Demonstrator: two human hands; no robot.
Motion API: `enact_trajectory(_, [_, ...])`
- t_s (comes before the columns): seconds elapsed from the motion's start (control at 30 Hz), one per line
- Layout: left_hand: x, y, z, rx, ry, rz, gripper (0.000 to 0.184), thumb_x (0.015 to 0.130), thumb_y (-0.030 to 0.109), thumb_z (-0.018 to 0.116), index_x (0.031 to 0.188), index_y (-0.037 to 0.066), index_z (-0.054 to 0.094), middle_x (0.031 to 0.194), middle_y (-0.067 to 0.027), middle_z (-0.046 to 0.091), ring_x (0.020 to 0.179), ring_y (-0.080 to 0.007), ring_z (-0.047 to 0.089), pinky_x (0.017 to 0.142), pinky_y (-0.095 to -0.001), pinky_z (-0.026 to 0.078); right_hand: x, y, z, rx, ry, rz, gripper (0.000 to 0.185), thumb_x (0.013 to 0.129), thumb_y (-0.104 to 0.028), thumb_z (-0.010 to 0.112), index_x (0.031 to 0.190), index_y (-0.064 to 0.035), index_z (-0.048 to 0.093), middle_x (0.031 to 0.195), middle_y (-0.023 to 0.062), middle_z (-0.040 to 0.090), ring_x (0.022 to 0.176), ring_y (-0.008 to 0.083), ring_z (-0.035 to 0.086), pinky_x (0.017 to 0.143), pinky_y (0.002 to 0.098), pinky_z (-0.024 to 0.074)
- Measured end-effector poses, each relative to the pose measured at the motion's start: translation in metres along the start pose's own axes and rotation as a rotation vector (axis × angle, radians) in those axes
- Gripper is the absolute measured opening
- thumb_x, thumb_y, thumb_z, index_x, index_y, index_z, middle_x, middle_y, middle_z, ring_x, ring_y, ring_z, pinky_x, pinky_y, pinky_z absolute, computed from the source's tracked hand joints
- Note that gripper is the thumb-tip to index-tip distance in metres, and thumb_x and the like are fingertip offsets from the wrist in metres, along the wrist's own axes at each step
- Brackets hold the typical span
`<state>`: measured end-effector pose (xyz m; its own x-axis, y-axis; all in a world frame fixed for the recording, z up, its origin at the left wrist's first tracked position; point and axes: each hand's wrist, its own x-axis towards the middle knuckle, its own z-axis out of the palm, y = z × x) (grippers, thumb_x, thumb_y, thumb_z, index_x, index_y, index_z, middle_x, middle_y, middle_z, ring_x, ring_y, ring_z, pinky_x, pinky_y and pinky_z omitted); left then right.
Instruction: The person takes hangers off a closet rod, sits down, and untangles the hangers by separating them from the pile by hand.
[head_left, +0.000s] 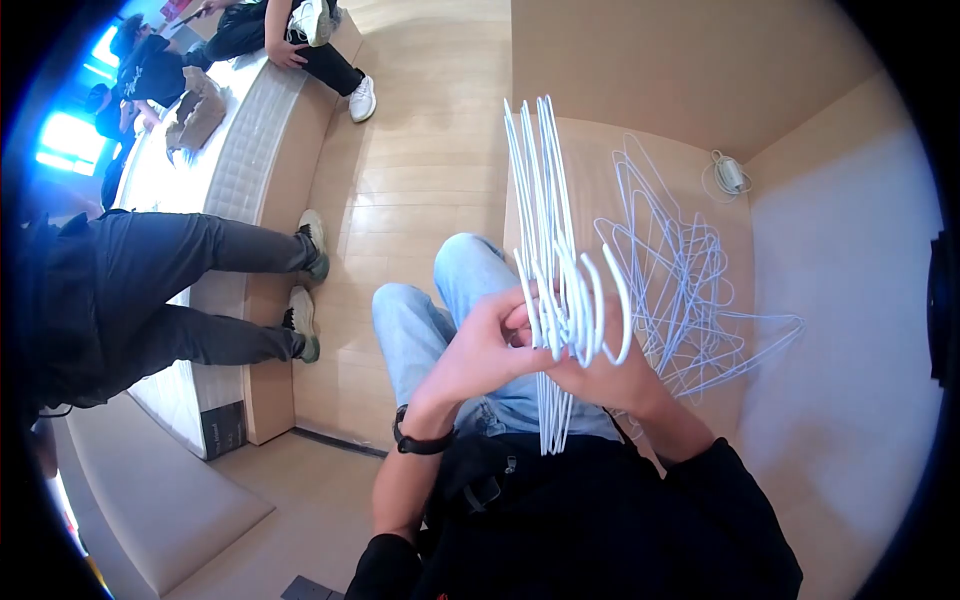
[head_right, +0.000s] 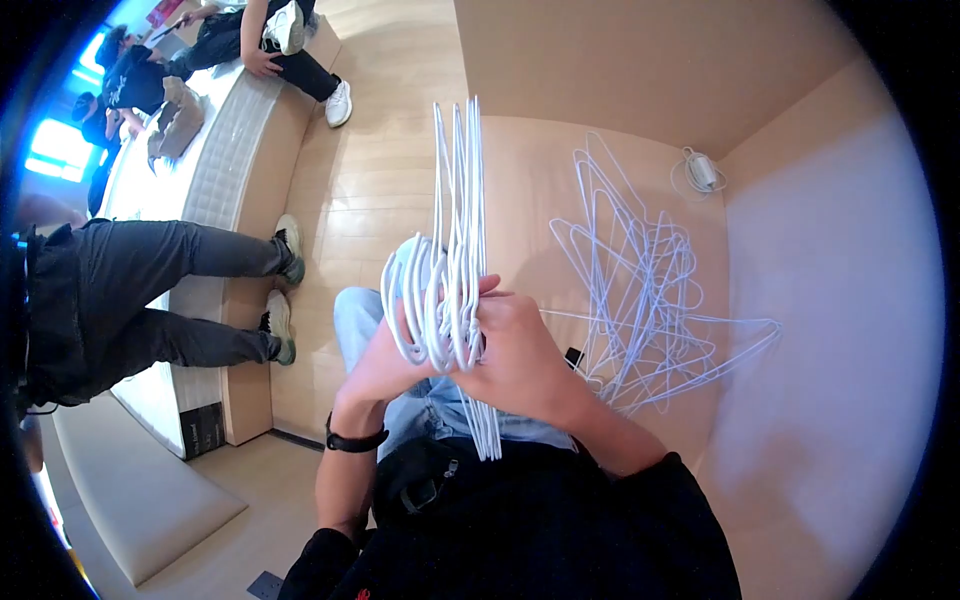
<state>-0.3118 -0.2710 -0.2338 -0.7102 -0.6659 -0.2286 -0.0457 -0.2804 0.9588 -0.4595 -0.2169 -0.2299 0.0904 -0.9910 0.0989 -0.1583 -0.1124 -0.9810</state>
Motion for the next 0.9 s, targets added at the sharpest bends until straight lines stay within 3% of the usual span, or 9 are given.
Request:
enact_trajectory(0.07, [0.013, -0.003, 0.010, -0.152, -0.016, 0.103, 0.051, 0.071, 0.006, 0.076, 0.116, -0.003, 0.053, 0.094, -0.0061, 0.065, 0.084, -0.0063, 0.057, 0.072, -0.0193, 0.045, 0.006, -0.021, -0.002, -0.145, 0.082, -0.210, 0.022, 0.073, -0.006, 0.063, 0.093, 0.0009, 0.063, 0.081, 0.0164, 0.065, 0.075, 0.0300, 0.065, 0.067, 0.0338, 0.0505])
enact_trajectory(0.2, [0.027, -0.019, 0.008, -0.402, -0.092, 0.159, 0.068, 0.069, 0.005, 0.078, 0.128, -0.004, 0.045, 0.114, -0.0175, 0.062, 0.106, -0.0197, 0.059, 0.087, -0.0294, 0.049, -0.001, 0.015, 0.006, -0.154, -0.054, 0.051, 0.030, 0.069, -0.006, 0.068, 0.096, 0.0029, 0.062, 0.084, 0.0129, 0.066, 0.080, 0.0243, 0.064, 0.075, 0.0330, 0.0496])
enact_trajectory(0.27, [0.027, -0.030, 0.007, -0.447, -0.069, 0.110, 0.064, 0.071, 0.004, 0.076, 0.127, -0.003, 0.046, 0.110, -0.0167, 0.063, 0.102, -0.0201, 0.061, 0.084, -0.0311, 0.051, -0.002, 0.029, 0.011, -0.171, -0.005, -0.065, 0.024, 0.071, -0.002, 0.065, 0.095, 0.0028, 0.061, 0.083, 0.0122, 0.066, 0.078, 0.0217, 0.065, 0.069, 0.0315, 0.0513])
enact_trajectory(0.33, [0.024, -0.036, 0.000, -0.437, 0.015, -0.051, 0.056, 0.074, 0.004, 0.074, 0.124, -0.002, 0.048, 0.107, -0.0161, 0.064, 0.099, -0.0191, 0.062, 0.082, -0.0309, 0.051, -0.008, 0.048, 0.017, 0.138, -0.193, 0.310, 0.020, 0.077, 0.001, 0.062, 0.097, 0.0028, 0.059, 0.083, 0.0123, 0.066, 0.076, 0.0173, 0.065, 0.064, 0.0284, 0.0525])
enact_trajectory(0.47, [0.027, -0.069, -0.012, -0.807, 0.194, -0.094, 0.041, 0.086, 0.009, 0.062, 0.123, 0.002, 0.047, 0.096, -0.0112, 0.065, 0.088, -0.0213, 0.064, 0.078, -0.0302, 0.053, -0.035, 0.062, 0.051, 0.625, -0.053, 0.392, 0.038, 0.085, -0.004, 0.061, 0.119, 0.0000, 0.044, 0.086, 0.0104, 0.061, 0.073, 0.0156, 0.065, 0.063, 0.0275, 0.0548])
enact_trajectory(0.6, [0.033, -0.104, -0.016, -0.942, 0.257, -0.124, 0.030, 0.089, 0.015, 0.058, 0.116, 0.005, 0.050, 0.093, -0.0109, 0.067, 0.080, -0.0239, 0.065, 0.077, -0.0386, 0.053, -0.043, 0.079, 0.058, 0.498, -0.031, 0.392, 0.048, 0.086, -0.008, 0.060, 0.128, -0.0029, 0.038, 0.079, 0.0087, 0.063, 0.064, 0.0150, 0.065, 0.060, 0.0290, 0.0529])
enact_trajectory(0.63, [0.030, -0.104, -0.012, -0.975, 0.229, -0.137, 0.017, 0.091, 0.017, 0.057, 0.103, 0.005, 0.055, 0.089, -0.0130, 0.066, 0.075, -0.0241, 0.066, 0.068, -0.0330, 0.054, -0.044, 0.079, 0.054, 0.398, -0.039, 0.368, 0.044, 0.086, -0.011, 0.060, 0.125, -0.0030, 0.041, 0.079, 0.0081, 0.063, 0.062, 0.0160, 0.065, 0.061, 0.0301, 0.0525])
enact_trajectory(0.87, [0.035, -0.106, -0.022, -0.833, 0.218, -0.187, 0.030, 0.096, 0.031, 0.047, 0.082, 0.006, 0.056, 0.072, -0.0116, 0.065, 0.063, -0.0205, 0.063, 0.063, -0.0341, 0.052, -0.064, 0.110, 0.013, 0.144, -0.124, 0.409, 0.024, 0.087, -0.019, 0.060, 0.102, -0.0007, 0.060, 0.082, 0.0080, 0.066, 0.075, 0.0139, 0.064, 0.067, 0.0287, 0.0492])
enact_trajectory(0.9, [0.037, -0.106, -0.022, -0.884, 0.278, -0.194, 0.030, 0.097, 0.032, 0.046, 0.080, 0.008, 0.055, 0.066, -0.0094, 0.064, 0.056, -0.0188, 0.060, 0.060, -0.0329, 0.050, -0.069, 0.115, 0.002, 0.134, 0.069, 0.427, 0.020, 0.087, -0.017, 0.060, 0.098, -0.0011, 0.062, 0.082, 0.0063, 0.065, 0.076, 0.0128, 0.061, 0.069, 0.0274, 0.0480])
